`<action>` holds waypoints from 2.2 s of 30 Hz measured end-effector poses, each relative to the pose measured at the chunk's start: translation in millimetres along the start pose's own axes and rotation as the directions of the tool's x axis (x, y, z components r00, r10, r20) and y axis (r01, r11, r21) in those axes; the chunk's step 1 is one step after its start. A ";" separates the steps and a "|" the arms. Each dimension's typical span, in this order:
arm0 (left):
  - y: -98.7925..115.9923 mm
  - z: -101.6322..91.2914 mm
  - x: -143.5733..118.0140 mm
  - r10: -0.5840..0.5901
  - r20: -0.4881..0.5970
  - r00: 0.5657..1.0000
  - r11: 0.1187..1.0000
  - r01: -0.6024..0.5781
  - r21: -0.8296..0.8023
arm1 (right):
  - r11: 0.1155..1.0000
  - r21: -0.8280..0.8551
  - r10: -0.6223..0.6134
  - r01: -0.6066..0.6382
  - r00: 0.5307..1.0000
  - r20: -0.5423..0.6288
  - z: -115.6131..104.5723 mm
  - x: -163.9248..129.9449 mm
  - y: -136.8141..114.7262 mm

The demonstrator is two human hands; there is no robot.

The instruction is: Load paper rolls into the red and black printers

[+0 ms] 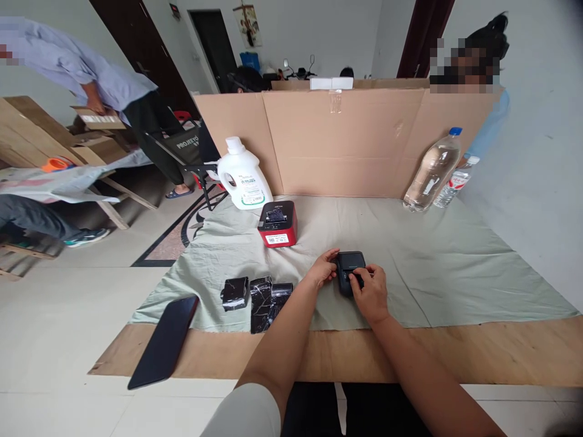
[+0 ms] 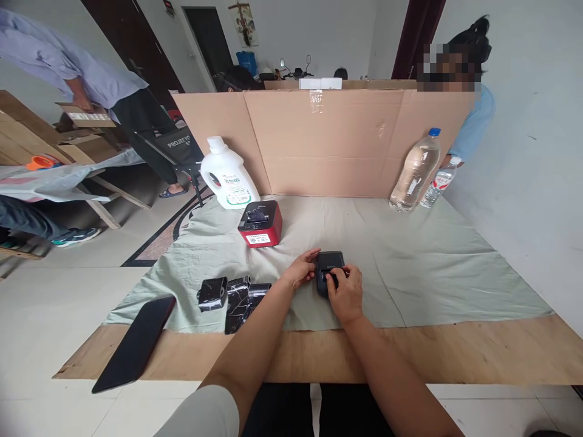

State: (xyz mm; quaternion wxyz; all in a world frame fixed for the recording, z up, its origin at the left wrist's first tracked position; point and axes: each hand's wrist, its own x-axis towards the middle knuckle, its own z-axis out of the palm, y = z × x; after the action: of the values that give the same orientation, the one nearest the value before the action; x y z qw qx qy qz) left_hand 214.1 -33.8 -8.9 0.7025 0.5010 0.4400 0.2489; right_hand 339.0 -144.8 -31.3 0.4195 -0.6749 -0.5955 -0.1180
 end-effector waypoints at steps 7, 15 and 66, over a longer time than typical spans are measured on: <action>-0.9 -1.5 -1.2 -0.005 -0.021 1.000 0.998 0.003 -0.064 | 0.999 -0.023 -0.027 0.027 1.000 -0.002 -2.6 2.4 2.3; -7.9 -1.3 1.2 0.031 -0.091 0.995 0.997 -0.038 -0.074 | 0.994 0.106 -0.045 0.035 0.995 0.093 4.9 6.0 16.5; 66.3 53.8 4.7 0.224 0.139 0.965 0.421 -0.224 0.879 | 0.776 0.529 0.359 -0.344 0.930 0.077 35.6 6.5 46.6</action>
State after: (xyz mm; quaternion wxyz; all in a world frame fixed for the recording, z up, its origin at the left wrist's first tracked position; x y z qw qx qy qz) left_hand 269.1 -31.4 56.6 0.2978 0.8471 0.4339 0.0737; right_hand 370.7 -112.2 -69.0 0.6133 -0.6287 -0.4620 0.1232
